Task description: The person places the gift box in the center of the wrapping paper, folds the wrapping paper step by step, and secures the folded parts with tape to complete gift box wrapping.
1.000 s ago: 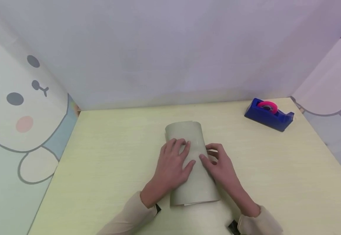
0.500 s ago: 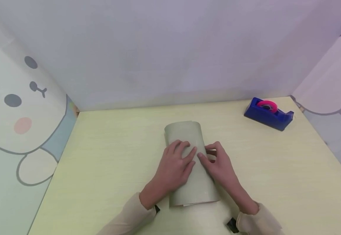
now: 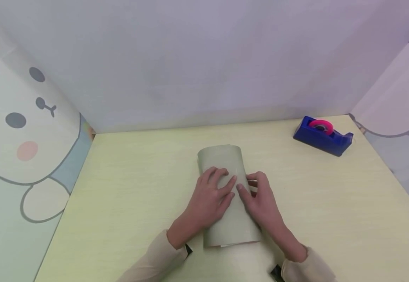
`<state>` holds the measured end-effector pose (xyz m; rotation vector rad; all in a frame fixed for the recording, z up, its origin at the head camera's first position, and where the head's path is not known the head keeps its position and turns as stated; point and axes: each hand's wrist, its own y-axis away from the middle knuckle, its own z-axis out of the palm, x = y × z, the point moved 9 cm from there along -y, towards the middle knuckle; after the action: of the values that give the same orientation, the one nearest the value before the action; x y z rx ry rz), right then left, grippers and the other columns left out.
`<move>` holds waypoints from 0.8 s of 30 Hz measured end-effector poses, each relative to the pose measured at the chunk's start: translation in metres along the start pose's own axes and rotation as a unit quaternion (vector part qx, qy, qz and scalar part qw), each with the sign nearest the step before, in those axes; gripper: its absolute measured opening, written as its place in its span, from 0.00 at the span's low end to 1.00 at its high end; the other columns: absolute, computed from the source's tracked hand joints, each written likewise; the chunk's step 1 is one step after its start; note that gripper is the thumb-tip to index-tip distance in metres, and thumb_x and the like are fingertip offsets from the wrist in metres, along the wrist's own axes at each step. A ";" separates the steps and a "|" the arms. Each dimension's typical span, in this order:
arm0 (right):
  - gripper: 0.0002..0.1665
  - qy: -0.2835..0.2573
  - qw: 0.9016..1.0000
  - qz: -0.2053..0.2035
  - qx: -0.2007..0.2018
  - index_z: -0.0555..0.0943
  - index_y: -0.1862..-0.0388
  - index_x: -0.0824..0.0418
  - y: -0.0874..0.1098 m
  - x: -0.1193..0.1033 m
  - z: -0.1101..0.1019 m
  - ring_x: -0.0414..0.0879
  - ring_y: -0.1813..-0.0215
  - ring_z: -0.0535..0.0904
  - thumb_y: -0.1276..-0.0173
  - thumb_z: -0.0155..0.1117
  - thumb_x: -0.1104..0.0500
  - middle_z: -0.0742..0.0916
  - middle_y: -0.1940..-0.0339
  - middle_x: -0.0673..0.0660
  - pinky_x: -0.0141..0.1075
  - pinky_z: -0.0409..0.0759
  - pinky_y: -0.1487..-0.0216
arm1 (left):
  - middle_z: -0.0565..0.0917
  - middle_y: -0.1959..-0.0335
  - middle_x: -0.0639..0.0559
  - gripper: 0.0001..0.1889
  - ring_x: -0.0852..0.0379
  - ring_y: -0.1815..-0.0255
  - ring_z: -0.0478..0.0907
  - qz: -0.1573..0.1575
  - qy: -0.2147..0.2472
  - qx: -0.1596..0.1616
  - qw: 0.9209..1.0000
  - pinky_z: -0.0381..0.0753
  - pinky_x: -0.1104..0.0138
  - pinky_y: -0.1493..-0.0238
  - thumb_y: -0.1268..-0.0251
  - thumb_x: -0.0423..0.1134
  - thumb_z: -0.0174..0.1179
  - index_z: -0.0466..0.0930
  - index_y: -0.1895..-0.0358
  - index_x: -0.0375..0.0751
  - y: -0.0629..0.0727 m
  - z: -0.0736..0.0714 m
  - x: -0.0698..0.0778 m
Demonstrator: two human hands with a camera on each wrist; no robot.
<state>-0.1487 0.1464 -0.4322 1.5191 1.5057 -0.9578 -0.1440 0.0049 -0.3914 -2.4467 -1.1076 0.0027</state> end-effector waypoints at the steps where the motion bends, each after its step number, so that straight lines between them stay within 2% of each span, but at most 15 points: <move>1: 0.19 -0.004 1.000 0.007 0.001 0.71 0.40 0.64 0.000 0.002 -0.001 0.67 0.31 0.79 0.19 0.59 0.53 0.77 0.31 0.65 0.57 0.85 0.40 | 0.78 0.37 0.46 0.19 0.43 0.38 0.72 0.003 0.007 0.002 1.000 0.75 0.49 0.33 0.26 0.48 0.62 0.85 0.36 0.51 0.000 0.000 0.000; 4: 0.16 -0.043 0.998 0.041 0.004 0.75 0.41 0.61 0.000 0.010 -0.007 0.62 0.33 0.82 0.18 0.56 0.52 0.80 0.32 0.61 0.50 0.85 0.42 | 0.78 0.37 0.45 0.19 0.44 0.38 0.72 0.008 0.024 0.002 1.000 0.71 0.50 0.29 0.25 0.46 0.62 0.85 0.35 0.49 0.000 0.002 -0.001; 6: 0.14 -0.063 0.996 0.063 0.009 0.77 0.42 0.59 -0.001 0.015 -0.010 0.59 0.36 0.83 0.18 0.58 0.52 0.82 0.33 0.59 0.43 0.85 0.45 | 0.78 0.37 0.45 0.20 0.44 0.38 0.71 0.007 0.032 0.002 0.999 0.69 0.46 0.27 0.25 0.46 0.62 0.84 0.35 0.48 0.000 0.003 -0.001; 12: 0.16 -0.083 0.993 0.080 0.009 0.76 0.41 0.60 -0.003 0.019 -0.011 0.56 0.40 0.84 0.21 0.62 0.55 0.83 0.35 0.59 0.34 0.83 0.51 | 0.77 0.37 0.45 0.20 0.44 0.36 0.71 0.007 0.041 0.009 0.999 0.66 0.38 0.27 0.26 0.45 0.62 0.84 0.35 0.48 0.000 0.002 -0.001; 15: 0.18 -0.069 0.995 0.065 0.016 0.74 0.38 0.58 -0.005 0.017 -0.011 0.56 0.40 0.85 0.22 0.63 0.55 0.83 0.36 0.59 0.33 0.84 0.50 | 0.78 0.36 0.46 0.20 0.44 0.35 0.72 0.009 0.033 0.007 0.999 0.67 0.38 0.27 0.25 0.46 0.61 0.84 0.35 0.50 0.000 0.002 -0.001; 19: 0.21 -0.030 0.999 0.011 0.033 0.73 0.35 0.56 -0.006 0.009 -0.012 0.55 0.42 0.87 0.23 0.64 0.58 0.83 0.38 0.58 0.38 0.86 0.48 | 0.80 0.37 0.46 0.19 0.42 0.35 0.74 0.013 0.031 0.011 0.999 0.68 0.37 0.27 0.25 0.46 0.61 0.84 0.35 0.53 0.001 0.002 -0.001; 22: 0.21 -0.016 0.999 -0.009 0.031 0.74 0.35 0.54 -0.006 0.007 -0.012 0.55 0.42 0.87 0.23 0.64 0.58 0.83 0.39 0.57 0.42 0.87 0.47 | 0.80 0.37 0.46 0.19 0.41 0.34 0.74 0.010 0.062 0.025 0.998 0.67 0.35 0.27 0.26 0.44 0.63 0.85 0.36 0.52 0.001 0.000 -0.001; 24: 0.20 -0.030 0.999 -0.001 0.019 0.75 0.36 0.55 -0.007 0.009 -0.011 0.54 0.41 0.85 0.23 0.65 0.56 0.83 0.38 0.56 0.40 0.86 0.47 | 0.80 0.37 0.46 0.19 0.41 0.34 0.73 0.002 0.097 0.035 0.995 0.66 0.34 0.27 0.27 0.41 0.63 0.84 0.35 0.49 0.001 -0.001 -0.003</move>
<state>-0.1559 0.1597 -0.4359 1.5029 1.4550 -1.0301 -0.1454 0.0016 -0.3919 -2.3312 -1.0001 -0.1868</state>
